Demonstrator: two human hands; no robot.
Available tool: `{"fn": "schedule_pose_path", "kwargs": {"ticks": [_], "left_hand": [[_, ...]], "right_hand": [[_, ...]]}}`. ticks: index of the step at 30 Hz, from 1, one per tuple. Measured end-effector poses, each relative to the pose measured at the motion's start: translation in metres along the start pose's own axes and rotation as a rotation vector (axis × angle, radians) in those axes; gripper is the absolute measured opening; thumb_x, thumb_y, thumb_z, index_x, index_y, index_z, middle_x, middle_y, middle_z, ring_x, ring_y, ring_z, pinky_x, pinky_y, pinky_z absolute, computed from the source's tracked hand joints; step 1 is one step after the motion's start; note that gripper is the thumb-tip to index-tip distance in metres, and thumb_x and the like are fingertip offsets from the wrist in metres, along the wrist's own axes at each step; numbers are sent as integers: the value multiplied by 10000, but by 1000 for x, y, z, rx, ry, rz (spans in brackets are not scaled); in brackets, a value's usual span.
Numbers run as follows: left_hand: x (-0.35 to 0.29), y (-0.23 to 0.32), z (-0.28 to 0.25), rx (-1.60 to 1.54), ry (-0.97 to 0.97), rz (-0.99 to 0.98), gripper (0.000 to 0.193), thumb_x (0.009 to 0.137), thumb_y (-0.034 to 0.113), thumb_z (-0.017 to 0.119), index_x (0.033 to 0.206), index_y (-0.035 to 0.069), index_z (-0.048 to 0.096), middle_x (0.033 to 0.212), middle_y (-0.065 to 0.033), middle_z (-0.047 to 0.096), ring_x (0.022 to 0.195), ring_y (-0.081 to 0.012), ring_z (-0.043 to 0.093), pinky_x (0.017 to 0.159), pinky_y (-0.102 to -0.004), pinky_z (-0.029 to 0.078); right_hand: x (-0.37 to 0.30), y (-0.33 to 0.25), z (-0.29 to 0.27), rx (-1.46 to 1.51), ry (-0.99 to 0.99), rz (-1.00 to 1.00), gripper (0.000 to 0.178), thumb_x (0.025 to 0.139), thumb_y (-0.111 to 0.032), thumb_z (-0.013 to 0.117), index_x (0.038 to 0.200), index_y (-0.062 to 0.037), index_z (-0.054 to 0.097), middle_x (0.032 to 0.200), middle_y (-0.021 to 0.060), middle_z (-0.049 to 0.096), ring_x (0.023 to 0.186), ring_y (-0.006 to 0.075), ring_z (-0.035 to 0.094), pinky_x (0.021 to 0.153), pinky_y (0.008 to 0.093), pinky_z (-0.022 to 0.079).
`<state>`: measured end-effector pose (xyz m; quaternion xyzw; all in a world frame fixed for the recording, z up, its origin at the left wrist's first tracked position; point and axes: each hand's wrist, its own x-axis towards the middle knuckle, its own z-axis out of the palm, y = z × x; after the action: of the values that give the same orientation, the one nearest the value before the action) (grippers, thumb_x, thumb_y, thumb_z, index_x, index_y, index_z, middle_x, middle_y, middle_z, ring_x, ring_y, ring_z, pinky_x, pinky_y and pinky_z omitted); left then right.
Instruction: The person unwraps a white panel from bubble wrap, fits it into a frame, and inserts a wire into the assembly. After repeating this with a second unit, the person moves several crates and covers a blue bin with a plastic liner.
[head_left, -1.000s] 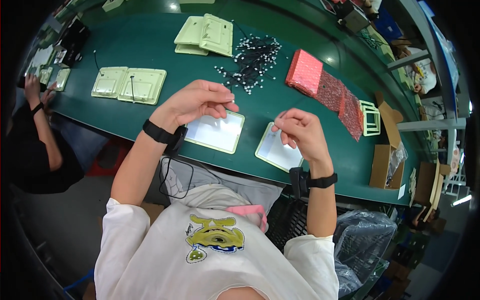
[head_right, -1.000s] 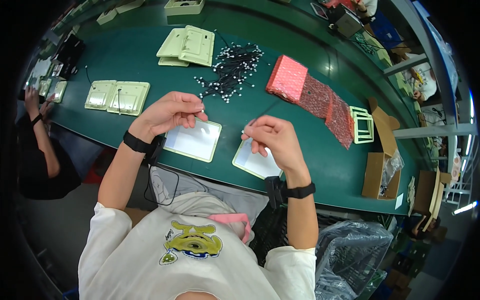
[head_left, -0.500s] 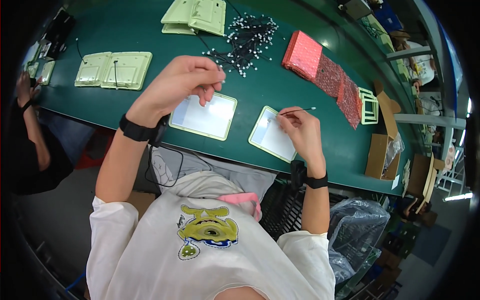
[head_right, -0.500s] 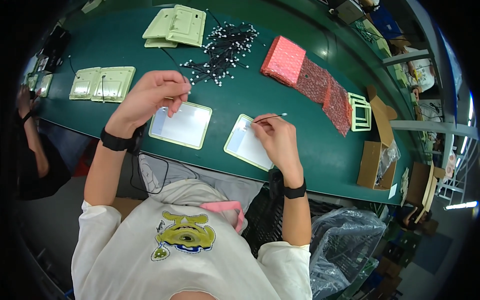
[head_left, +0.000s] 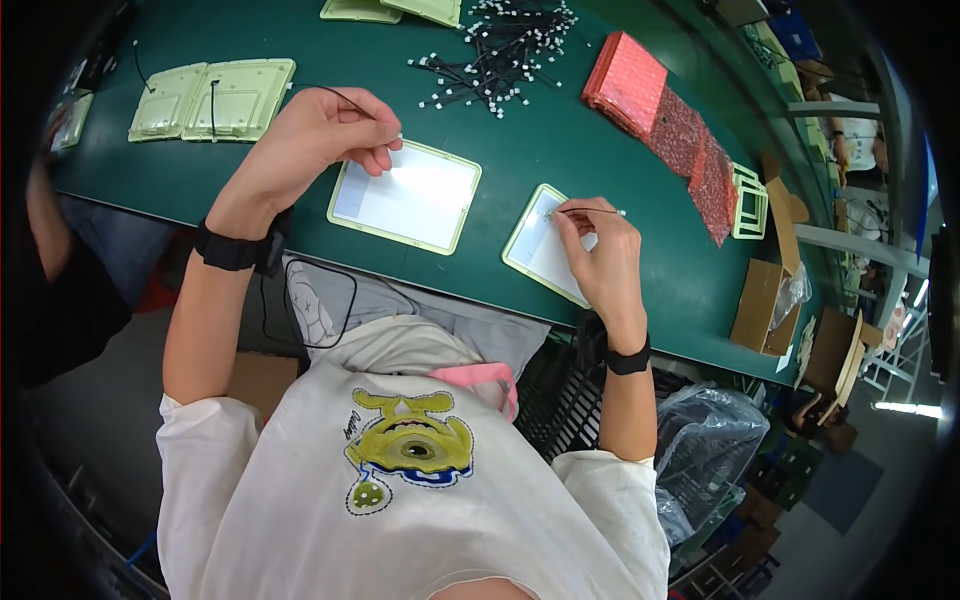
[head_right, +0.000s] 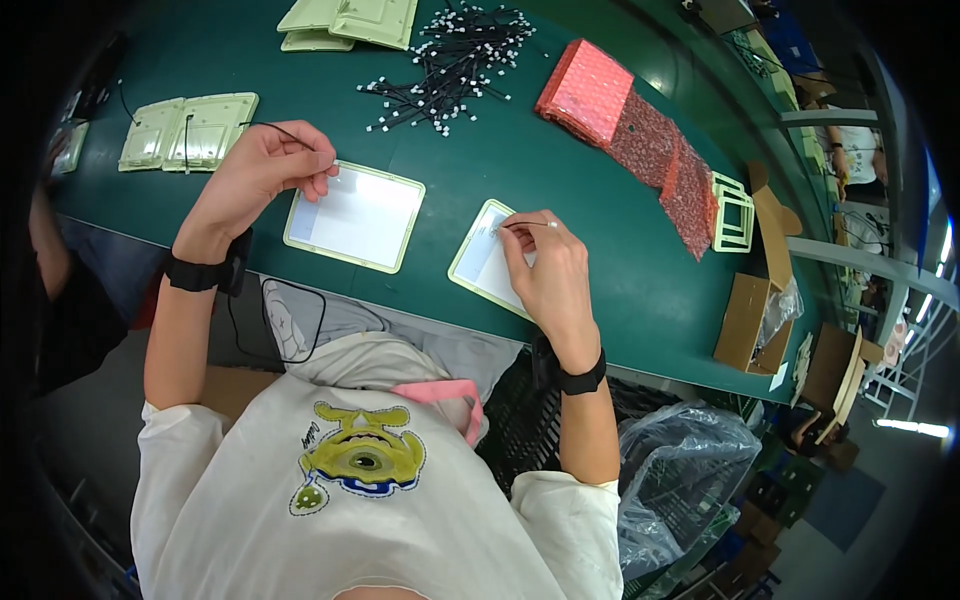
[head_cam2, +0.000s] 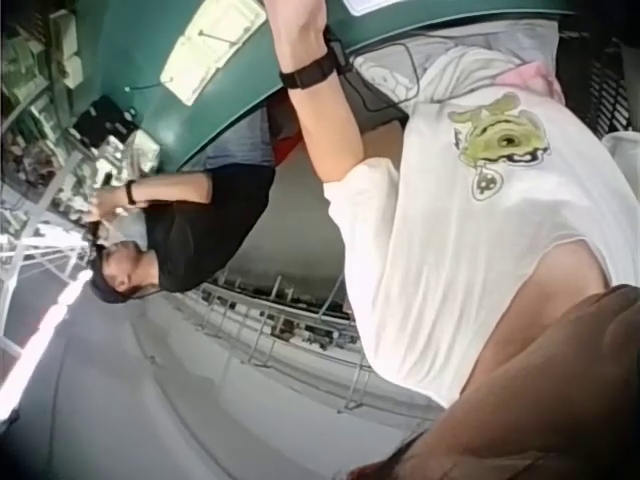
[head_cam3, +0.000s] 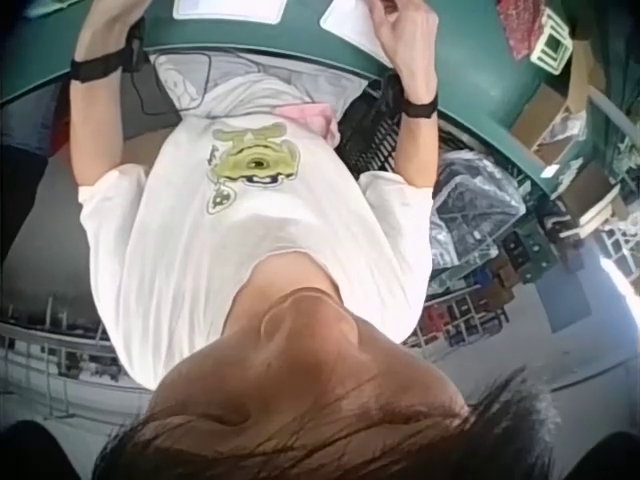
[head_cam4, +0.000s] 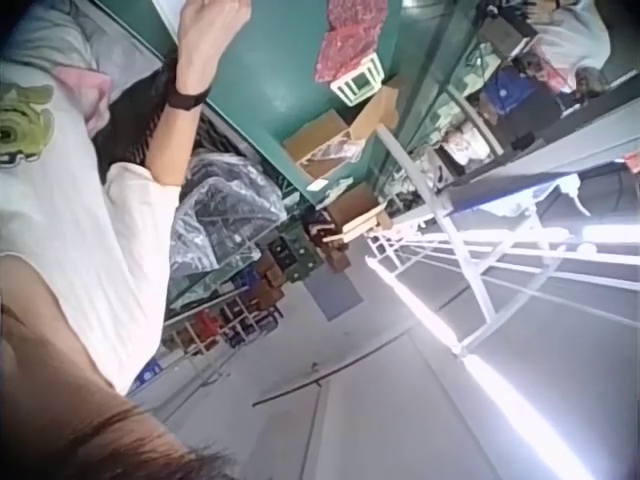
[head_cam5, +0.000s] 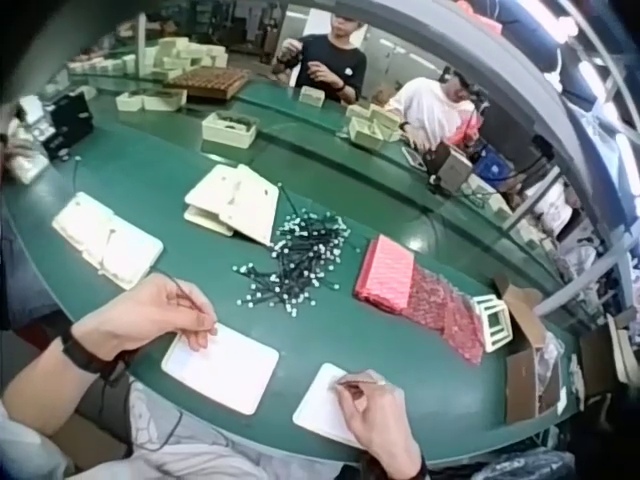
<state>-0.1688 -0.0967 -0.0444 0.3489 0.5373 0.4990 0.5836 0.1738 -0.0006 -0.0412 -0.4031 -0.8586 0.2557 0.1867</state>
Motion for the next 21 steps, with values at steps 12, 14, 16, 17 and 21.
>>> {"fn": "schedule_pose_path", "kwargs": {"ticks": [12, 14, 16, 17, 21], "left_hand": [[1, 2, -5, 165, 39, 27, 160, 920, 54, 730, 1043, -47, 747, 894, -120, 758, 771, -143, 734, 764, -265, 591], [-1, 6, -2, 199, 61, 53, 152, 914, 49, 732, 1031, -47, 741, 884, -115, 749, 775, -142, 734, 766, -265, 592], [-1, 8, -1, 214, 72, 66, 147, 911, 46, 733, 1026, -47, 739, 879, -113, 744, 777, -142, 735, 767, -265, 592], [-1, 8, -2, 220, 77, 69, 143, 906, 39, 732, 1020, -47, 734, 877, -111, 739, 777, -143, 732, 764, -266, 591], [-7, 10, -5, 248, 96, 63, 135, 886, 17, 728, 1001, -52, 718, 872, -103, 726, 783, -147, 726, 760, -267, 589]], "right_hand": [[-3, -5, 3, -53, 10, -29, 104, 932, -40, 725, 977, 54, 729, 923, 146, 738, 760, 262, 723, 731, 351, 562], [-5, -4, 3, -51, 12, -30, 104, 933, -40, 726, 977, 54, 728, 923, 148, 738, 761, 264, 724, 730, 352, 562], [-6, -5, 3, -48, 22, -33, 105, 933, -41, 727, 978, 54, 726, 922, 150, 738, 762, 268, 725, 727, 354, 562], [-6, -5, 3, -50, 21, -32, 105, 933, -41, 727, 978, 54, 726, 922, 150, 738, 762, 268, 725, 727, 354, 562], [-4, -6, 9, -58, 22, -42, 102, 934, -31, 722, 986, 58, 717, 920, 156, 732, 764, 277, 724, 725, 361, 563]]}}
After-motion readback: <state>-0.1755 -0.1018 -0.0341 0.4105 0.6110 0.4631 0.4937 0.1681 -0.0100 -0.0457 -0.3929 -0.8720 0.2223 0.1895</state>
